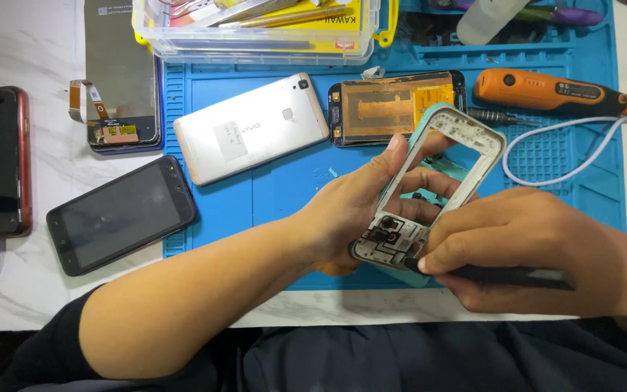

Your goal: A person performs precision repair on a mobile phone frame using tweezers and a scraper to handle small components and adhesive.

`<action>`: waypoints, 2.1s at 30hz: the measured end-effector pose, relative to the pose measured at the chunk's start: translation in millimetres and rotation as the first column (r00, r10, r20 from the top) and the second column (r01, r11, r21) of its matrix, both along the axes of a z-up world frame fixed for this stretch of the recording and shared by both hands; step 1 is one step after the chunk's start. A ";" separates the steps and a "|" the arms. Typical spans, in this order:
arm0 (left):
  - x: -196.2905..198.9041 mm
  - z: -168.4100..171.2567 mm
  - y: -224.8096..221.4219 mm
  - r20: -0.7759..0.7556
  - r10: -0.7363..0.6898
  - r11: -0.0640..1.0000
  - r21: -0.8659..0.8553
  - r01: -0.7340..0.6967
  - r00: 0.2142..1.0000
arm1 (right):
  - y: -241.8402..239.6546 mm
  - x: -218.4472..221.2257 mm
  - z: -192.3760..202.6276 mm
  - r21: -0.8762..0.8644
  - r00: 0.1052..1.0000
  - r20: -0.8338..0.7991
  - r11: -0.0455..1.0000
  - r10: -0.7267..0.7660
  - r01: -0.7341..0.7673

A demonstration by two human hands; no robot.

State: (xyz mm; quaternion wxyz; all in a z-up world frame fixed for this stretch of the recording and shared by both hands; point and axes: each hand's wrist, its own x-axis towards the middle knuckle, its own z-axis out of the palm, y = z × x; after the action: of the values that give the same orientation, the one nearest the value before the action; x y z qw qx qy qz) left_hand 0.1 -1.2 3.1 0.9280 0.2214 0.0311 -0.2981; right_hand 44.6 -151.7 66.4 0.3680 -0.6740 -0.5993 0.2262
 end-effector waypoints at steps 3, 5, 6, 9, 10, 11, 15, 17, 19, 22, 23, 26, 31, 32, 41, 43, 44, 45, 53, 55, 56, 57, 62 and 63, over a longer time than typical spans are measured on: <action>-1.3 4.8 0.2 -0.004 0.038 0.997 0.065 -0.038 0.999 | -1.7 2.5 -0.6 -0.049 0.997 0.070 0.998 0.029 -0.025; -1.2 8.0 1.1 -0.019 0.065 0.994 0.092 -0.063 0.998 | -7.8 4.8 -0.7 -0.054 0.991 0.119 0.997 0.061 -0.055; -1.0 9.8 1.3 -0.032 0.093 0.989 0.121 -0.088 0.995 | -11.1 5.9 -0.5 -0.058 0.981 0.169 0.995 0.093 -0.085; 0.1 13.3 0.5 -0.051 0.139 0.979 0.160 -0.129 0.989 | -21.3 3.6 0.6 -0.104 0.956 0.291 0.995 0.037 -0.007; 0.3 15.6 0.4 -0.049 0.138 0.979 0.159 -0.129 0.989 | -20.9 4.0 0.5 -0.104 0.955 0.294 0.995 0.036 -0.006; 0.2 17.7 0.3 -0.059 0.140 0.973 0.195 -0.126 0.988 | -20.6 4.0 0.2 -0.097 0.952 0.303 0.995 0.044 -0.016; -0.2 18.8 0.5 0.000 0.152 0.957 0.252 -0.147 0.988 | -23.9 7.1 -1.4 -0.109 0.929 0.369 0.994 0.045 -0.005; 0.8 20.6 2.6 0.010 0.145 0.949 0.281 -0.142 0.989 | -27.6 10.9 0.1 -0.122 0.940 0.340 0.992 0.019 0.024; 0.9 21.2 3.9 0.018 0.139 0.941 0.309 -0.137 0.990 | -28.0 12.5 3.1 -0.136 0.951 0.310 0.989 -0.007 0.052; 0.9 20.3 4.4 0.019 0.134 0.950 0.282 -0.134 0.991 | -27.5 16.5 11.8 -0.021 0.925 0.340 0.982 -0.171 0.189; 1.5 19.8 4.0 -0.006 0.144 0.960 0.242 -0.139 0.990 | -30.1 21.3 16.7 -0.014 0.939 0.294 0.981 -0.180 0.193; 1.1 18.0 5.0 -0.011 0.121 0.980 0.159 -0.117 0.993 | -46.8 40.8 3.3 0.079 0.946 0.206 0.968 -0.250 0.238; 0.9 21.6 8.4 0.065 0.019 0.995 0.098 -0.025 0.998 | -51.8 50.0 -18.8 0.246 0.880 -0.071 0.847 -0.469 0.471; 1.3 22.1 8.4 0.048 0.017 0.995 0.102 -0.022 0.999 | -48.1 48.5 -17.1 0.224 0.849 -0.109 0.820 -0.516 0.527; -0.2 24.2 6.7 -0.006 0.006 0.982 0.187 -0.005 1.000 | -30.6 38.9 -2.3 0.210 0.867 -0.055 0.843 -0.495 0.495; -0.3 25.8 7.4 0.000 -0.001 0.978 0.207 0.001 1.000 | -29.6 38.9 -3.1 0.219 0.868 -0.055 0.842 -0.494 0.493; -0.4 26.1 7.5 0.002 -0.006 0.979 0.205 0.006 1.000 | -30.3 39.1 -3.8 0.228 0.863 -0.035 0.836 -0.505 0.499; -0.1 26.4 7.2 0.004 -0.014 0.979 0.202 0.013 1.000 | -31.4 39.3 -4.3 0.237 0.856 -0.013 0.830 -0.517 0.505; -1.0 21.4 5.8 -0.021 0.006 0.993 0.122 -0.003 1.000 | -36.1 37.1 -17.3 0.304 0.780 -0.065 0.732 -0.622 0.609; -1.3 17.6 5.6 -0.028 0.009 0.998 0.067 -0.007 1.000 | -35.8 37.4 -19.6 0.329 0.790 -0.072 0.733 -0.609 0.595; -1.4 15.4 5.8 -0.023 0.013 1.000 0.009 -0.013 1.000 | -35.5 37.3 -20.4 0.345 0.789 -0.061 0.729 -0.611 0.591; -1.6 13.3 6.1 -0.020 0.017 0.999 -0.049 -0.018 1.000 | -35.0 37.1 -21.3 0.361 0.788 -0.051 0.724 -0.614 0.587; -2.1 14.0 6.0 -0.033 0.015 0.998 -0.061 -0.017 0.999 | -32.7 34.9 -23.1 0.366 0.776 -0.056 0.710 -0.629 0.602; -2.1 14.5 6.1 -0.053 0.013 0.998 -0.067 -0.016 0.999 | -32.9 35.5 -23.3 0.372 0.778 -0.040 0.713 -0.627 0.594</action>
State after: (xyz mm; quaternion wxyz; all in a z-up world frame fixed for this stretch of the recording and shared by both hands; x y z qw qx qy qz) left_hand -2.0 4.9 17.6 0.9359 0.1818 0.0468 -0.2981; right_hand 80.1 -184.6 43.1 0.5133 -0.7627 -0.3898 -0.0534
